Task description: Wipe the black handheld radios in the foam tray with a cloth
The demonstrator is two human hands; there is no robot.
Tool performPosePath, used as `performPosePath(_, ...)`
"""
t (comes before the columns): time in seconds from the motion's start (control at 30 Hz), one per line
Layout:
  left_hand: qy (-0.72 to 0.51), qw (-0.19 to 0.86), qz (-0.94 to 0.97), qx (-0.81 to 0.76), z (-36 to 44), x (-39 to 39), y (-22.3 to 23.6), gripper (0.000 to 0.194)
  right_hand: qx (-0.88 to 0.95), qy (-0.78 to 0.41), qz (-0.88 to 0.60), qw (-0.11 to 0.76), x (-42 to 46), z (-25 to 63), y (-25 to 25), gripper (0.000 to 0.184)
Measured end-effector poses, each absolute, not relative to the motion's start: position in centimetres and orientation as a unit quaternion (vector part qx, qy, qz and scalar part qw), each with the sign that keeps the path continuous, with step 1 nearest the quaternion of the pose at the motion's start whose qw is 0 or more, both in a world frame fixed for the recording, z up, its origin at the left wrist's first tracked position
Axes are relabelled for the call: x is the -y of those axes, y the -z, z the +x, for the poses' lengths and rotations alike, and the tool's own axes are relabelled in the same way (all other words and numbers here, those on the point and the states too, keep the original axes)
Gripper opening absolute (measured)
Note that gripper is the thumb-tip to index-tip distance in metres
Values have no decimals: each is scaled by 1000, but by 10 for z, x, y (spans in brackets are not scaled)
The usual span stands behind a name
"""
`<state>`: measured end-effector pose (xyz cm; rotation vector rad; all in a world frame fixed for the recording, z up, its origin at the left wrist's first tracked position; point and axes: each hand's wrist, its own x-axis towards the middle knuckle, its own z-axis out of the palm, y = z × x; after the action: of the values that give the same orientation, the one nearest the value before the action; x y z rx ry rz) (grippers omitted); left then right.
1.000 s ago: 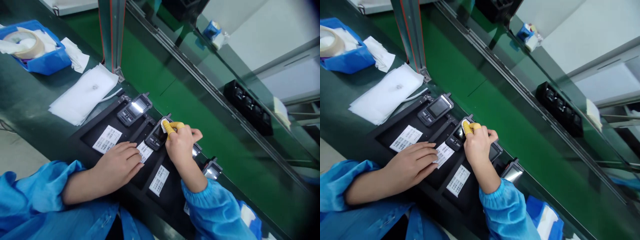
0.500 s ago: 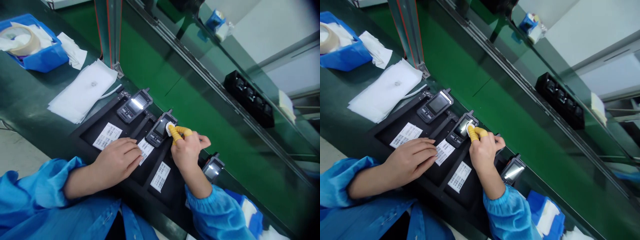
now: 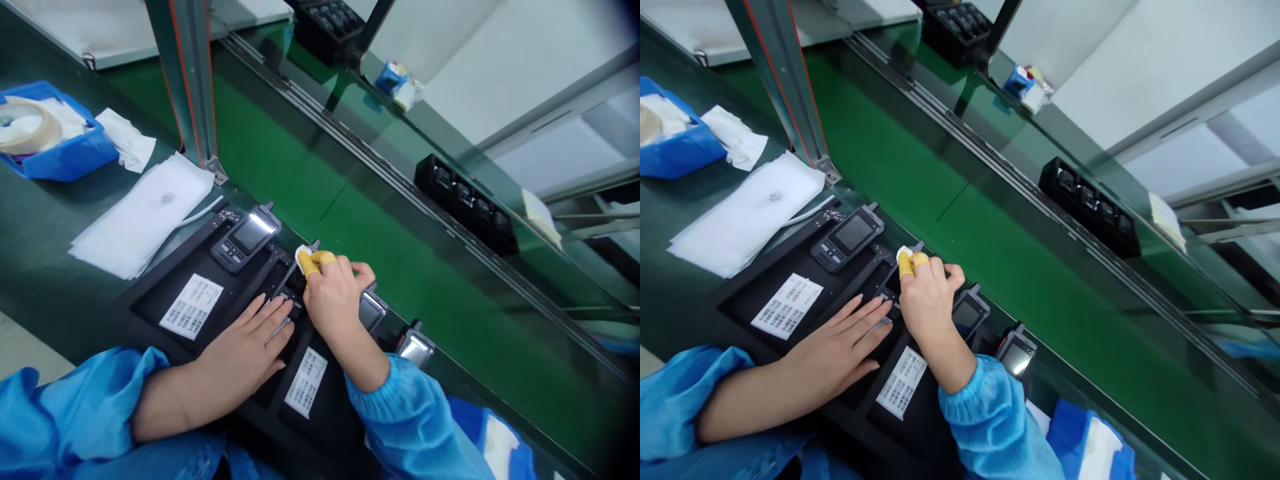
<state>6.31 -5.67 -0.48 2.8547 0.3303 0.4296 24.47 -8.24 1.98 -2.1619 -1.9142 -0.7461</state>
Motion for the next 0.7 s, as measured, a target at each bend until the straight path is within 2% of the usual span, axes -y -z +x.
performPosePath(0.33,-131,125,976,-117,64,57,4,34,605,241,-756,62,116,270,-20,23)
performPosePath(0.5,-115,122,979,-114,64,61,6,38,570,260,-773,97,120,274,-20,23)
performPosePath(0.7,-99,112,981,-120,66,65,11,41,598,201,-766,124,115,250,0,34)
